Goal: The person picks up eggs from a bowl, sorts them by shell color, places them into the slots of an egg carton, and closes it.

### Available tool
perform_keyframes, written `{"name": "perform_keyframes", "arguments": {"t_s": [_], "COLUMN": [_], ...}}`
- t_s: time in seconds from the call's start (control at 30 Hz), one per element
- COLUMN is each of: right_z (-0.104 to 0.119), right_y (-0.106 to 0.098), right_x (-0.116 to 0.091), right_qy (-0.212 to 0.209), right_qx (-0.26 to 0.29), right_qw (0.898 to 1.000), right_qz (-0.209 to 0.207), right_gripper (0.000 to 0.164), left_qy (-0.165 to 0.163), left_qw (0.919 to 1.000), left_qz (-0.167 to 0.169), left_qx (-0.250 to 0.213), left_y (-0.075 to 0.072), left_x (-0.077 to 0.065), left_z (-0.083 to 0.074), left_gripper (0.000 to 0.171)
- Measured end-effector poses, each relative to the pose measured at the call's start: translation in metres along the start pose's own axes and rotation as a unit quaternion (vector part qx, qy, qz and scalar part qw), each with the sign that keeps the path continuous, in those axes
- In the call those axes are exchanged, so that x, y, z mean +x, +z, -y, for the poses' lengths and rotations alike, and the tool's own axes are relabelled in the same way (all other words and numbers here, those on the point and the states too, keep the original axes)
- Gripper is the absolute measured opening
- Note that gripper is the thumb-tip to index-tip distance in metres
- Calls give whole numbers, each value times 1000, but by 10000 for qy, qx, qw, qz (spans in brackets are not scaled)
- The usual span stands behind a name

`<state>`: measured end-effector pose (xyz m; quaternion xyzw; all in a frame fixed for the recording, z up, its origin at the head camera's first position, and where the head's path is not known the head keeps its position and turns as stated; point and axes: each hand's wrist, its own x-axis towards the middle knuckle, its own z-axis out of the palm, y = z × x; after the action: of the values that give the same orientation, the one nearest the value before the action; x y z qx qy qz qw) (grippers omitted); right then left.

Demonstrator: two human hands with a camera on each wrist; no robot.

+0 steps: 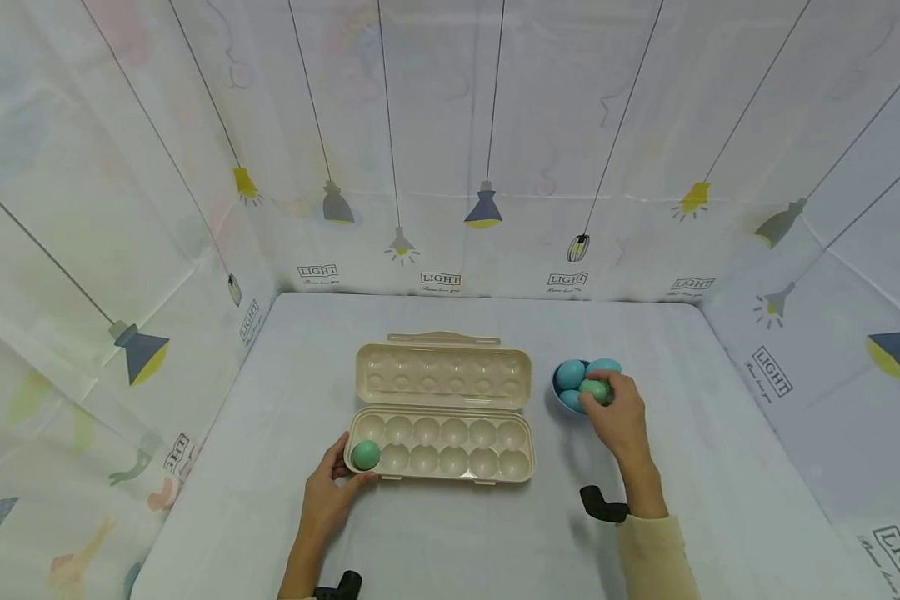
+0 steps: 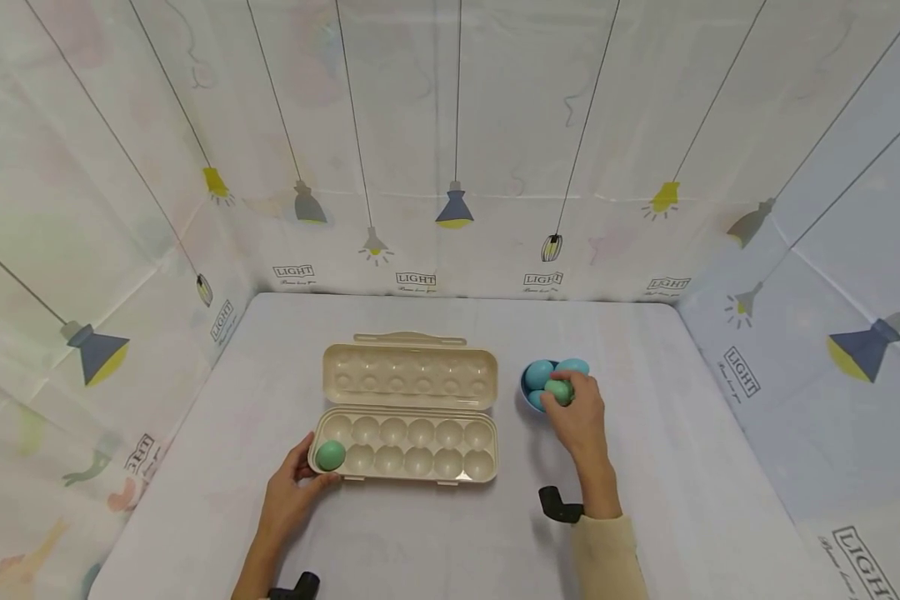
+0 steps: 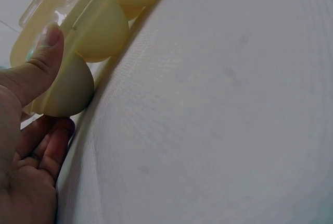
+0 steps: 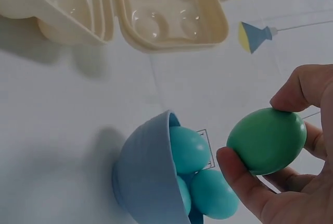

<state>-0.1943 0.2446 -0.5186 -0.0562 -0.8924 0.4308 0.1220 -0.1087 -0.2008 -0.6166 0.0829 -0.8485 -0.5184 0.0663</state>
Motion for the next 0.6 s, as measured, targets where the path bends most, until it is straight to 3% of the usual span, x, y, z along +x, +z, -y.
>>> {"name": "perform_keyframes", "arguments": {"t_s": [0.3, 0.6], "right_z": [20, 50], "right_y": [12, 34], "right_x": [-4, -9], "right_qy": [-269, -478], "right_qx": [20, 372], "right_qw": [9996, 9958], "right_qz": [92, 691], "right_gripper": [36, 32], "left_qy": [-19, 2], "left_qw": [10000, 10000], "left_qz": [-21, -16], "left_qx": [62, -75], "left_y": [-1, 1], "left_x": [-2, 0], "left_z": [2, 1], "left_gripper": [91, 89]}}
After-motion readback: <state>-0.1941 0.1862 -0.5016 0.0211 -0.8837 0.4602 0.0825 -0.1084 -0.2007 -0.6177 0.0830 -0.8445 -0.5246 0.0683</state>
